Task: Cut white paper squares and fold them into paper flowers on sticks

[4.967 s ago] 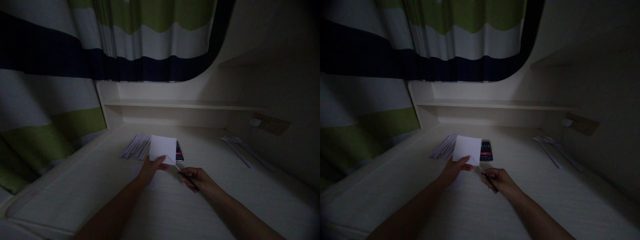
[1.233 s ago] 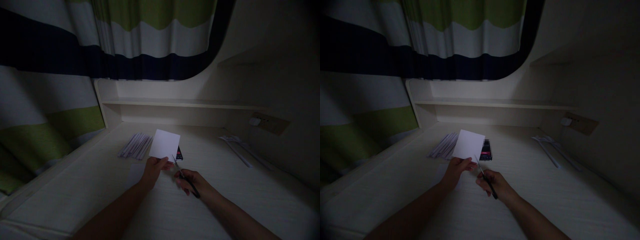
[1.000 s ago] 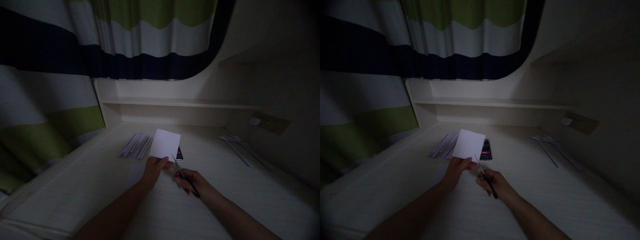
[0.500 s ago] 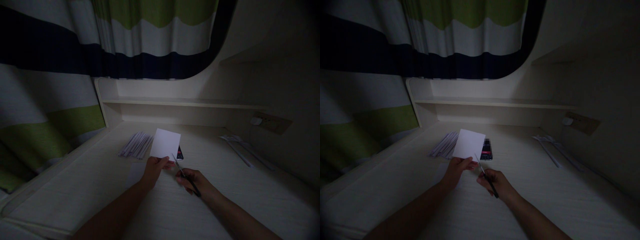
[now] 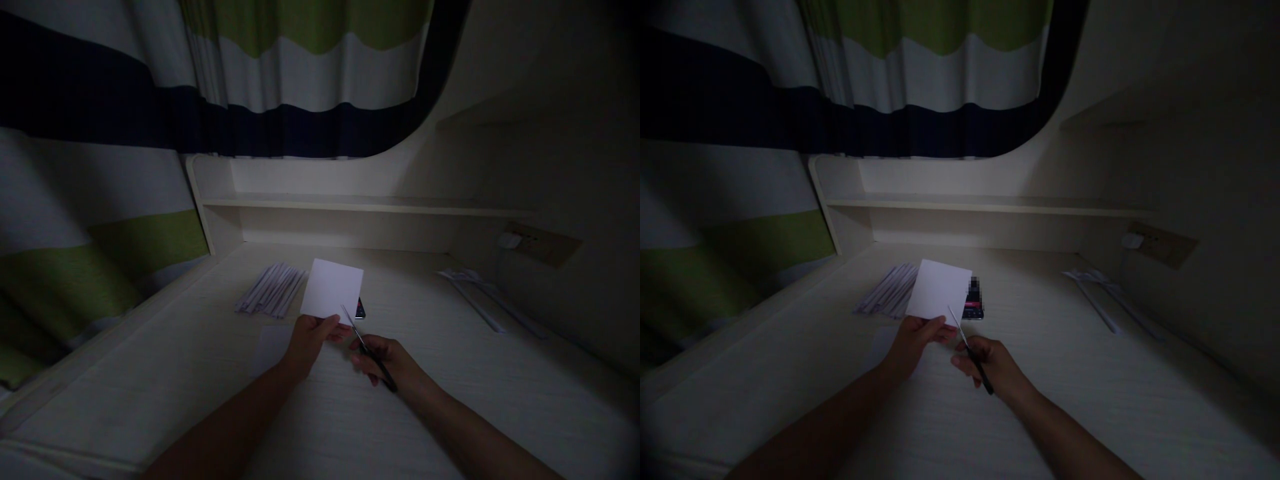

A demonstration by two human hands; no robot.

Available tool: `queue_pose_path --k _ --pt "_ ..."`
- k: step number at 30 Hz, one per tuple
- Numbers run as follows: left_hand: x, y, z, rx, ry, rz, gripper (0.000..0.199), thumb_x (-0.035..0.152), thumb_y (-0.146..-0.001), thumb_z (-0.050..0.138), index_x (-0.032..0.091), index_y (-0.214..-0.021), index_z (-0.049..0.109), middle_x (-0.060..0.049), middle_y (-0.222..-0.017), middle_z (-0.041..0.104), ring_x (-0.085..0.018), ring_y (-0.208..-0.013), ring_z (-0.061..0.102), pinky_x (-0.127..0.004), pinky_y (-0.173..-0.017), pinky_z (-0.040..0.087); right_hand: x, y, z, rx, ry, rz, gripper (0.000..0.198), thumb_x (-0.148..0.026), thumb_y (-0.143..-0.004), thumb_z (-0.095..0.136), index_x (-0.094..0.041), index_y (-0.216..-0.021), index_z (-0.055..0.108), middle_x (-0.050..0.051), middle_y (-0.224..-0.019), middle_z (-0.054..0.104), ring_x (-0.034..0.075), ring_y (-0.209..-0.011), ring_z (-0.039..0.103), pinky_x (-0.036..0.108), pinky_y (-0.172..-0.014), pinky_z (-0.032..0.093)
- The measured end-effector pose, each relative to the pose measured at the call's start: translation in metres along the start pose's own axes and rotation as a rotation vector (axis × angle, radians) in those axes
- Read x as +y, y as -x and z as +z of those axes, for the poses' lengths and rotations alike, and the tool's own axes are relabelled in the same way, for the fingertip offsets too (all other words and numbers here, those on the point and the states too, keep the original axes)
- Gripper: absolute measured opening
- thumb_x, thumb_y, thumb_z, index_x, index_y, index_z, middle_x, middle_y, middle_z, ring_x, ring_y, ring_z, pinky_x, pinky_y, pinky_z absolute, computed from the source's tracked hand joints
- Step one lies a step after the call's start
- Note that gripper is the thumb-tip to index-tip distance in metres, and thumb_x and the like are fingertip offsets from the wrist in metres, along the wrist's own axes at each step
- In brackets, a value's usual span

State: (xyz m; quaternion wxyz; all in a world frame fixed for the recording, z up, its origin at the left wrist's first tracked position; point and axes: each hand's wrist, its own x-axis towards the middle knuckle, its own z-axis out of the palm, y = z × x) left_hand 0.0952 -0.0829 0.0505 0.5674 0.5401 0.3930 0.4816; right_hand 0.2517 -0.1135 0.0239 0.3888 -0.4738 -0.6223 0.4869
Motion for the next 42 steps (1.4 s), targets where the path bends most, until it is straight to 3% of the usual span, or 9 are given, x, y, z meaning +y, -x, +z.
queue_pose_path --k 9,16,42 --pt "0.0 0.001 0.002 -0.004 0.043 0.004 0.029 0.035 -0.069 0.056 0.008 -0.068 0.067 -0.012 -0.072 0.068 -0.019 -0.066 0.063 -0.028 -0.062 0.048 -0.004 0.003 0.001 0.024 0.001 0.023 0.028 -0.043 -0.063 0.06 -0.016 -0.069 0.053 -0.007 -0.047 0.045 0.003 -0.029 0.03 0.018 -0.029 0.024" --pt "-0.002 0.002 0.005 -0.021 0.042 -0.016 0.028 0.034 -0.069 0.056 0.008 -0.068 0.067 -0.011 -0.07 0.068 -0.018 -0.064 0.063 -0.027 -0.063 0.048 -0.005 0.002 0.0 0.021 0.002 0.006 0.027 -0.04 -0.063 0.061 -0.016 -0.072 0.054 -0.006 -0.047 0.046 0.005 -0.033 0.037 0.018 -0.032 0.032" --pt "-0.004 0.004 0.007 -0.055 0.071 -0.034 0.028 0.035 -0.068 0.057 0.009 -0.067 0.067 -0.01 -0.069 0.068 -0.018 -0.064 0.063 -0.028 -0.065 0.049 -0.01 0.006 0.001 0.076 -0.017 0.028 0.028 -0.043 -0.062 0.062 -0.016 -0.064 0.053 -0.009 -0.039 0.039 0.003 -0.028 0.029 0.017 -0.028 0.021"
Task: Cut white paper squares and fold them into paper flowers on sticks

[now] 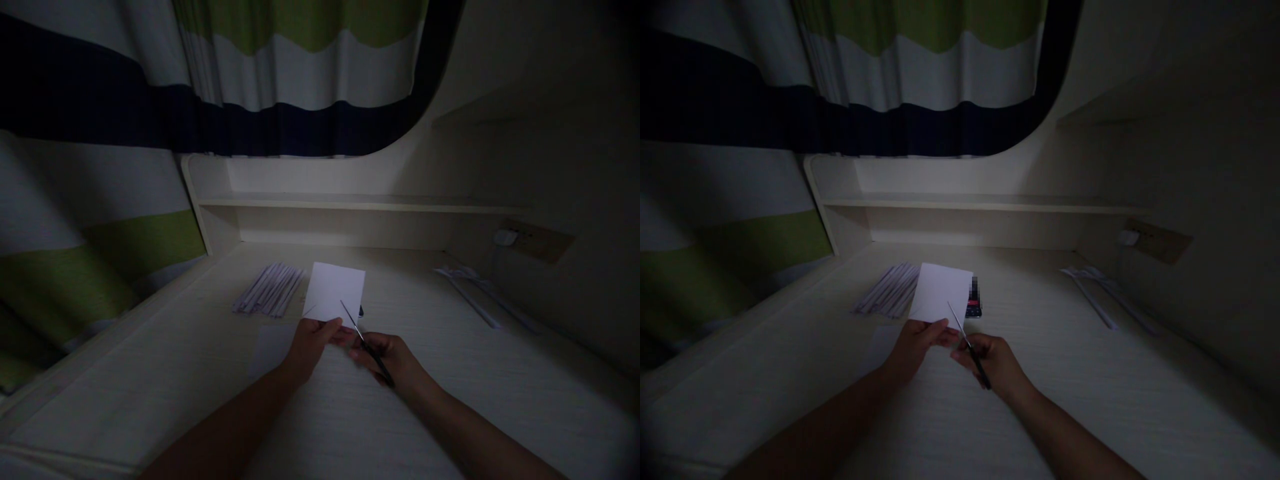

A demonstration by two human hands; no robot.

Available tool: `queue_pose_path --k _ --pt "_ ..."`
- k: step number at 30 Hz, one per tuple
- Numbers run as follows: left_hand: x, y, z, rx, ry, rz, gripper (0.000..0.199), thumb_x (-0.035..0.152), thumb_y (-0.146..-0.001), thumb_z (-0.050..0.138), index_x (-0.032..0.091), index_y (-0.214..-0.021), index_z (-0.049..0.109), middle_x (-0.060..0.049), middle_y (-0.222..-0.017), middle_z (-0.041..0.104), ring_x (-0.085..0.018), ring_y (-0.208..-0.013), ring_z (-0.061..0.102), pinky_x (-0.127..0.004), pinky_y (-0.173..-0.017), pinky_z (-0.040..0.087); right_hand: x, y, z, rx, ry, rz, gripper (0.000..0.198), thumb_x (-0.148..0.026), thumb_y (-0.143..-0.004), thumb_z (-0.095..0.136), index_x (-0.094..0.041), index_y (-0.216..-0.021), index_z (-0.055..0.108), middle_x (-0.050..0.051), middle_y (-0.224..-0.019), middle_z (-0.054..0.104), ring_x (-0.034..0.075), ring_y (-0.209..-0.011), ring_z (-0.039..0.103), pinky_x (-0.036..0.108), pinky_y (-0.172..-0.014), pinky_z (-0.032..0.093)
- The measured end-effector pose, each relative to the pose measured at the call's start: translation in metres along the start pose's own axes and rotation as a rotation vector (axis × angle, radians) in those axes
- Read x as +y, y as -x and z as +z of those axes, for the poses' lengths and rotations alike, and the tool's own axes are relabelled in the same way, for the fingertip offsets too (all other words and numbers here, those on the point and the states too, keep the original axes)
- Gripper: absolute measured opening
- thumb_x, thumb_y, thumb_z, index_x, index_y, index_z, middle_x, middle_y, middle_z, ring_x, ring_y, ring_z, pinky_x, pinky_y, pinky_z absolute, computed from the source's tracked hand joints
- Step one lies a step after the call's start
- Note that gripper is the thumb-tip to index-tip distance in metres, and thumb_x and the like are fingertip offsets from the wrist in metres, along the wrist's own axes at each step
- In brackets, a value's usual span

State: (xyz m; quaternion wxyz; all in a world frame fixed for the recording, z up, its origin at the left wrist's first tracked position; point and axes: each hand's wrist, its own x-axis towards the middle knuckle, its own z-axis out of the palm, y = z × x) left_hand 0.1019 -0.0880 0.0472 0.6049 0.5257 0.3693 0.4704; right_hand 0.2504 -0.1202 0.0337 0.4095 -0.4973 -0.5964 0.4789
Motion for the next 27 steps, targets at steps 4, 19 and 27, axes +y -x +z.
queue_pose_path --k 4,19,27 --pt "0.0 0.0 0.0 0.001 -0.001 -0.001 0.029 0.035 -0.069 0.056 0.009 -0.068 0.067 -0.011 -0.071 0.068 -0.018 -0.066 0.063 -0.028 -0.066 0.048 -0.002 0.001 0.001 0.018 -0.026 0.033 0.028 -0.042 -0.061 0.064 -0.016 -0.063 0.052 -0.01 -0.037 0.036 0.003 -0.028 0.028 0.017 -0.028 0.021" --pt "0.001 -0.003 -0.003 0.053 0.237 -0.004 0.021 0.029 -0.065 0.062 0.008 -0.067 0.065 -0.009 -0.068 0.067 -0.014 -0.06 0.061 -0.026 -0.062 0.047 0.018 -0.006 0.001 -0.053 -0.038 0.043 0.03 -0.039 -0.059 0.066 -0.017 -0.076 0.054 -0.009 -0.044 0.043 0.005 -0.033 0.035 0.018 -0.032 0.031" --pt "0.008 -0.008 -0.017 0.035 0.395 0.089 0.011 0.021 -0.061 0.06 0.01 -0.057 0.059 -0.003 -0.051 0.062 -0.012 -0.043 0.055 -0.024 -0.047 0.043 0.01 -0.012 -0.012 0.126 -0.169 0.105 0.03 -0.03 -0.056 0.069 -0.014 -0.078 0.056 -0.004 -0.048 0.05 0.006 -0.037 0.038 0.02 -0.036 0.028"
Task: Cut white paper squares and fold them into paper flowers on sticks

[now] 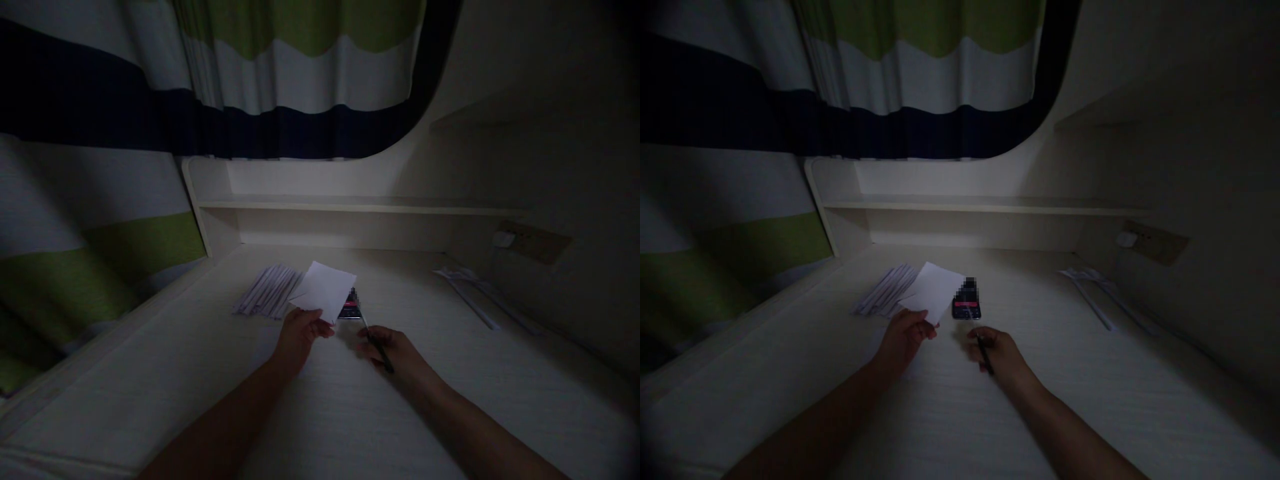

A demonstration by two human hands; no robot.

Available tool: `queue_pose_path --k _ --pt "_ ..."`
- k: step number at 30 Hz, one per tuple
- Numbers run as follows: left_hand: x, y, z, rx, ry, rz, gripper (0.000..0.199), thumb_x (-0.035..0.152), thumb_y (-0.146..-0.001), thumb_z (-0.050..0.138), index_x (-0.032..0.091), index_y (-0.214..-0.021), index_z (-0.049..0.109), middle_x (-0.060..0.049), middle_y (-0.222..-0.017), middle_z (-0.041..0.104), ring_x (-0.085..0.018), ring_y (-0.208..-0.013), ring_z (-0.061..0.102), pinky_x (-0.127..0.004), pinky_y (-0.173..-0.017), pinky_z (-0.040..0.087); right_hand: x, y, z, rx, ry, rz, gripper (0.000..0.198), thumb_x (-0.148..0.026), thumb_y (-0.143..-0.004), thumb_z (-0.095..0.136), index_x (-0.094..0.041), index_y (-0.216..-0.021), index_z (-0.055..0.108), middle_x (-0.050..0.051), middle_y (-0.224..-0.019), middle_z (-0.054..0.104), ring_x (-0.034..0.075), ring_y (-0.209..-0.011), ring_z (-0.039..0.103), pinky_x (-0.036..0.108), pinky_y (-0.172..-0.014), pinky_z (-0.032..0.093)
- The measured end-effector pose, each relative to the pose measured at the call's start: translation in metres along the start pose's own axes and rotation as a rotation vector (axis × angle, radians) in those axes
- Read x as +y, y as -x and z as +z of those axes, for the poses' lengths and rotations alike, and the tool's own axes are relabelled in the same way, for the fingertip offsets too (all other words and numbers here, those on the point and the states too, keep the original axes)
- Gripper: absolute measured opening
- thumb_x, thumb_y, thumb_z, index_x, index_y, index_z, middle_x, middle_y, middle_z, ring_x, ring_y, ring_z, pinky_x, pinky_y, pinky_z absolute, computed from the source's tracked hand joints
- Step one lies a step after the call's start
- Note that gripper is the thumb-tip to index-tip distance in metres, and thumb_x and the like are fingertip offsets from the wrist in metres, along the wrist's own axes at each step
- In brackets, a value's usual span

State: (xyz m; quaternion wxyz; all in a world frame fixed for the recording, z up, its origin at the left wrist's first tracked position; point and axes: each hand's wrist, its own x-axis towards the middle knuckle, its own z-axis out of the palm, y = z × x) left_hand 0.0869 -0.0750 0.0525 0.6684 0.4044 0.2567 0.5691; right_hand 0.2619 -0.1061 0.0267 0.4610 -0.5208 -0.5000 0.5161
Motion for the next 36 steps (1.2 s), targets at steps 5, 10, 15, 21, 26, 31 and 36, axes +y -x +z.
queue_pose_path --k 5,10,15,21,26,31,36 --pt "-0.003 0.005 -0.002 -0.267 -0.175 -0.215 0.013 0.022 -0.055 0.059 0.011 -0.062 0.061 -0.001 -0.05 0.057 -0.011 -0.04 0.05 -0.023 -0.036 0.04 -0.03 0.004 -0.019 0.147 -0.251 -0.208 0.029 -0.041 -0.07 0.056 -0.014 -0.079 0.057 0.003 -0.067 0.058 0.013 -0.06 0.052 0.023 -0.053 0.038" --pt "-0.006 0.006 -0.01 -0.421 -0.361 -0.339 0.011 0.022 -0.056 0.058 0.012 -0.057 0.06 0.0 -0.047 0.054 -0.008 -0.036 0.045 -0.02 -0.035 0.034 -0.037 0.01 -0.024 -0.016 -0.25 -0.135 0.032 -0.031 -0.06 0.068 -0.015 -0.085 0.058 0.004 -0.076 0.061 0.018 -0.07 0.056 0.026 -0.061 0.041" --pt "-0.011 -0.002 -0.011 -0.217 -0.302 -0.204 0.025 0.035 -0.06 0.06 0.012 -0.071 0.061 -0.003 -0.061 0.059 -0.012 -0.054 0.054 -0.022 -0.049 0.04 -0.029 0.008 -0.02 0.038 -0.288 -0.172 0.033 -0.022 -0.053 0.072 -0.015 -0.082 0.058 0.004 -0.078 0.062 0.019 -0.073 0.057 0.029 -0.069 0.043" --pt "-0.029 -0.005 -0.003 -0.226 -0.19 -0.202 0.038 0.042 -0.057 0.065 0.016 -0.084 0.058 -0.005 -0.074 0.061 -0.014 -0.063 0.056 -0.026 -0.058 0.045 -0.023 0.005 -0.013 0.256 -0.418 -0.261 0.032 -0.022 -0.054 0.072 -0.019 -0.082 0.057 0.001 -0.079 0.062 0.016 -0.072 0.056 0.028 -0.067 0.043" --pt "-0.033 0.008 0.005 -0.325 -0.356 -0.243 0.03 0.037 -0.064 0.062 0.011 -0.079 0.061 -0.007 -0.067 0.062 -0.012 -0.054 0.055 -0.026 -0.057 0.046 -0.018 0.005 -0.007 0.276 -0.387 -0.262 0.034 -0.026 -0.053 0.072 -0.018 -0.082 0.056 0.001 -0.074 0.06 0.017 -0.068 0.055 0.028 -0.063 0.043" --pt "-0.027 0.006 0.006 -0.154 -0.393 -0.188 0.027 0.036 -0.064 0.061 0.01 -0.066 0.063 -0.006 -0.057 0.063 -0.013 -0.046 0.055 -0.027 -0.052 0.046 -0.022 0.009 -0.004 0.189 -0.263 -0.275 0.031 -0.031 -0.059 0.069 -0.018 -0.084 0.056 -0.001 -0.066 0.058 0.014 -0.062 0.054 0.026 -0.062 0.041" --pt "-0.016 -0.001 0.0 0.049 -0.378 -0.019 0.028 0.035 -0.065 0.06 0.008 -0.061 0.065 -0.009 -0.058 0.065 -0.015 -0.055 0.059 -0.028 -0.061 0.047 -0.02 0.011 0.002 -0.107 -0.05 -0.169 0.032 -0.039 -0.066 0.061 -0.014 -0.086 0.056 0.001 -0.061 0.057 0.011 -0.05 0.05 0.026 -0.052 0.039"
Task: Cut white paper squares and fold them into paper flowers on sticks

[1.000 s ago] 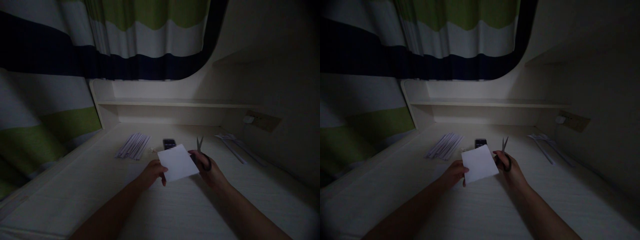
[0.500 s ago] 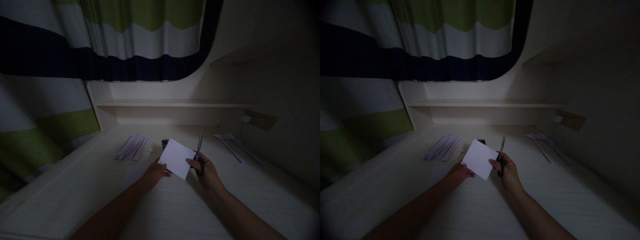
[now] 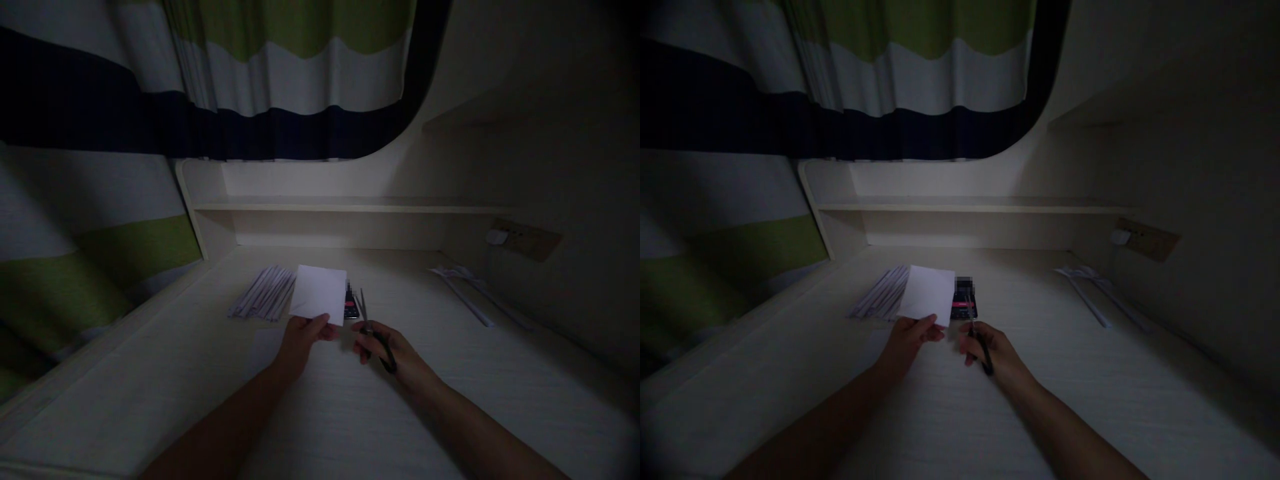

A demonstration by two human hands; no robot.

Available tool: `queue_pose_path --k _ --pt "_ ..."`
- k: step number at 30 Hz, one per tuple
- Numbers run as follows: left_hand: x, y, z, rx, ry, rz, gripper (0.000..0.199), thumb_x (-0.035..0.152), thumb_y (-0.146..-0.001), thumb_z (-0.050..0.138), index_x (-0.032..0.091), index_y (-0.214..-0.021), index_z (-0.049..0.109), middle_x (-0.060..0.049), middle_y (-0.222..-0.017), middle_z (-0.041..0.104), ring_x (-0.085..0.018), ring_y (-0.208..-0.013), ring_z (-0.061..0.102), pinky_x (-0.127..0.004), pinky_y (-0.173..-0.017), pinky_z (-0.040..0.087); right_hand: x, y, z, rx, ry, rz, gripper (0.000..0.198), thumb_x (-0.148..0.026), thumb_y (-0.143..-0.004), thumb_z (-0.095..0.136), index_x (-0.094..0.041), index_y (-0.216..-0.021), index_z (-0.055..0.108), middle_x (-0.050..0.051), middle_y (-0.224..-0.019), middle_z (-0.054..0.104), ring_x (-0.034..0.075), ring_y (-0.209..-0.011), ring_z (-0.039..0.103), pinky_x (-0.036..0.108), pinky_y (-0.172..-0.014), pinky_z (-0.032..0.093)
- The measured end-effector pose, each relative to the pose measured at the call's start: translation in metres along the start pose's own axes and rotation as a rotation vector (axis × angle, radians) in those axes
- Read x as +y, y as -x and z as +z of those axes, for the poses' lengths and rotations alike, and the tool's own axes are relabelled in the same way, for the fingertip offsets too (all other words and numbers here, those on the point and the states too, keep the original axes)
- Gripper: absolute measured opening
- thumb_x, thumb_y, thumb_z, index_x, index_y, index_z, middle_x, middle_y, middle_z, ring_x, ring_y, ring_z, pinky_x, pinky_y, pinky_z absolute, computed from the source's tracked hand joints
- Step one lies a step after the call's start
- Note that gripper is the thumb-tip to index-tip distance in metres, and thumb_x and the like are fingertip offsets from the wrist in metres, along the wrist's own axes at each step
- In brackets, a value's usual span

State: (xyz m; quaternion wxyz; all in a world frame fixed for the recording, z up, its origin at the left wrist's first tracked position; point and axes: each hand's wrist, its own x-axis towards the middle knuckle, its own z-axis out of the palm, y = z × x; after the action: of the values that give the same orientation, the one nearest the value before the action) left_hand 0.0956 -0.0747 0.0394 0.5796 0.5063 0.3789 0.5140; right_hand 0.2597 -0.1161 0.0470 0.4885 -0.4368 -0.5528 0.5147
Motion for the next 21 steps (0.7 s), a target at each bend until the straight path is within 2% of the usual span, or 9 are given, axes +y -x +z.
queue_pose_path --k 3,6,10,21 --pt "0.004 -0.001 -0.003 0.08 0.042 0.015 0.024 0.032 -0.062 0.064 0.008 -0.063 0.065 -0.009 -0.061 0.066 -0.015 -0.055 0.059 -0.028 -0.06 0.048 0.004 0.002 0.004 -0.134 0.1 0.056 0.033 -0.038 -0.064 0.061 -0.014 -0.085 0.054 -0.001 -0.059 0.053 0.01 -0.047 0.047 0.025 -0.048 0.039" --pt "0.006 -0.001 -0.002 0.12 0.017 0.012 0.023 0.031 -0.059 0.066 0.008 -0.063 0.066 -0.008 -0.06 0.066 -0.016 -0.055 0.06 -0.027 -0.06 0.048 0.006 0.003 0.007 -0.192 0.155 0.076 0.032 -0.038 -0.063 0.061 -0.015 -0.084 0.053 -0.002 -0.059 0.051 0.009 -0.047 0.046 0.024 -0.047 0.039" --pt "0.008 0.002 0.001 0.127 -0.05 0.0 0.022 0.03 -0.058 0.067 0.008 -0.061 0.066 -0.008 -0.058 0.066 -0.016 -0.055 0.06 -0.026 -0.057 0.048 0.008 0.003 0.007 -0.2 0.171 0.094 0.029 -0.036 -0.063 0.061 -0.015 -0.081 0.053 -0.002 -0.058 0.05 0.008 -0.046 0.044 0.023 -0.044 0.039" --pt "0.013 0.007 0.009 0.106 -0.044 -0.015 0.014 0.023 -0.058 0.066 0.01 -0.061 0.065 -0.004 -0.057 0.066 -0.014 -0.053 0.06 -0.022 -0.054 0.049 0.013 0.0 0.006 -0.227 0.192 0.102 0.033 -0.039 -0.064 0.06 -0.014 -0.083 0.052 -0.002 -0.056 0.048 0.008 -0.045 0.042 0.022 -0.042 0.038"
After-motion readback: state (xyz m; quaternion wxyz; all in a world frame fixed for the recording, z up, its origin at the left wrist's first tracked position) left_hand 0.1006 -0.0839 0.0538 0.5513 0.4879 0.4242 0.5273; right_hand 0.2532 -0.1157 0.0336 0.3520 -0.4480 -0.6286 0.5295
